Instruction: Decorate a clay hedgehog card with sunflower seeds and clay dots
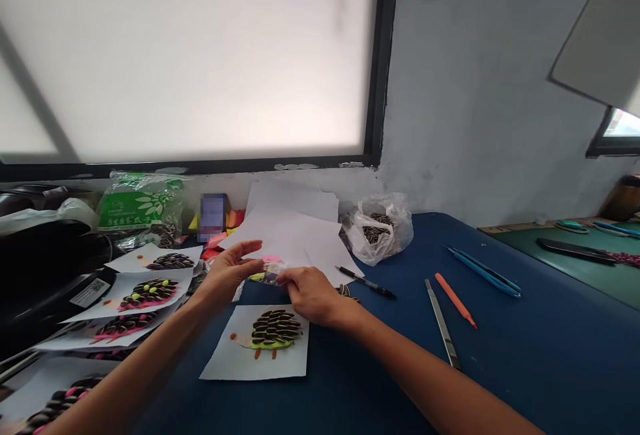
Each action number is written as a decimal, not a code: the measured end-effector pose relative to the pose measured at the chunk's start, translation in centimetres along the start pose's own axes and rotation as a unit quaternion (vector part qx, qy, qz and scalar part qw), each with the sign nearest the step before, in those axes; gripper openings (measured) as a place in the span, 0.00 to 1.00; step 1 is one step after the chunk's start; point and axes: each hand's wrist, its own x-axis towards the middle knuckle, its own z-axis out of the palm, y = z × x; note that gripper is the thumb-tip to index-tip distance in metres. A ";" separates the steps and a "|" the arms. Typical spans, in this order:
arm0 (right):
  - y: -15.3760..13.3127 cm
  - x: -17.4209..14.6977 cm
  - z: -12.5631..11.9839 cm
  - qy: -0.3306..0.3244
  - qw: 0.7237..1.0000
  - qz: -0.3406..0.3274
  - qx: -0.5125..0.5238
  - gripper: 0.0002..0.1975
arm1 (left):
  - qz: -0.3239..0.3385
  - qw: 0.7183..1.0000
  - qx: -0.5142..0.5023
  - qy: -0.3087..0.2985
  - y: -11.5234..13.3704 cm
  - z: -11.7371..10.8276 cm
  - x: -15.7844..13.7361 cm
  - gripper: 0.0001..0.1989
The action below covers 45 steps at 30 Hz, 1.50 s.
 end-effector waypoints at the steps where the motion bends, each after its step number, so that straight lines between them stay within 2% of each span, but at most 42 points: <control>1: 0.1 0.0 0.1 0.004 1.000 0.002 0.005 0.16 | -0.002 1.000 -0.002 0.000 -0.1 0.0 -0.2 0.25; 5: 0.4 0.1 0.6 0.025 0.999 0.018 0.039 0.14 | -0.011 1.000 -0.011 -0.003 -0.6 0.5 -1.4 0.23; 9: 0.7 0.8 1.2 0.056 0.990 0.047 0.123 0.12 | -0.013 0.999 -0.006 -0.047 -0.3 1.4 -2.2 0.28; 14: 2.0 1.7 1.4 0.108 0.955 0.117 0.250 0.12 | 0.009 0.993 0.043 -0.106 0.9 1.8 -2.3 0.30; 17: 2.6 1.9 0.7 0.145 0.935 0.130 0.297 0.08 | 0.014 0.986 0.118 -0.114 1.3 0.9 -1.8 0.23; 20: 2.7 1.8 -0.2 0.170 0.921 0.130 0.325 0.07 | 0.009 0.965 0.214 -0.150 1.5 -0.4 -1.3 0.08; 21: 2.7 1.7 -0.4 0.174 0.918 0.130 0.331 0.06 | 0.003 0.956 0.242 -0.168 1.6 -0.7 -1.2 0.06; 26: 2.4 1.6 -0.2 0.170 0.910 0.136 0.352 0.05 | -0.025 0.911 0.328 -0.249 2.3 -1.0 -1.5 0.08; 30: 2.2 1.5 0.3 0.158 0.910 0.133 0.361 0.05 | -0.030 0.899 0.340 -0.274 2.3 -0.7 -1.7 0.08; 35: 1.8 1.5 0.2 0.154 0.910 0.131 0.362 0.05 | -0.030 0.906 0.327 -0.268 1.9 -0.9 -1.4 0.07; 37: 1.6 1.4 0.0 0.153 0.910 0.128 0.362 0.05 | -0.022 0.922 0.309 -0.233 1.7 -1.1 -1.0 0.05; 39: 1.3 1.4 -0.3 0.151 0.911 0.123 0.364 0.04 | -0.008 0.945 0.278 -0.171 1.6 -1.1 -0.4 0.01; 42: 0.6 1.3 -0.9 0.138 0.913 0.112 0.368 0.04 | 0.006 0.975 0.209 -0.078 1.9 -0.8 0.1 0.12; 43: 0.3 1.2 -1.1 0.131 0.914 0.107 0.368 0.04 | 0.003 0.981 0.179 -0.071 2.0 -0.5 0.0 0.17; 45: -0.1 1.2 -1.4 0.113 0.919 0.099 0.364 0.04 | -0.017 0.988 0.112 -0.104 2.3 -0.1 -0.5 0.24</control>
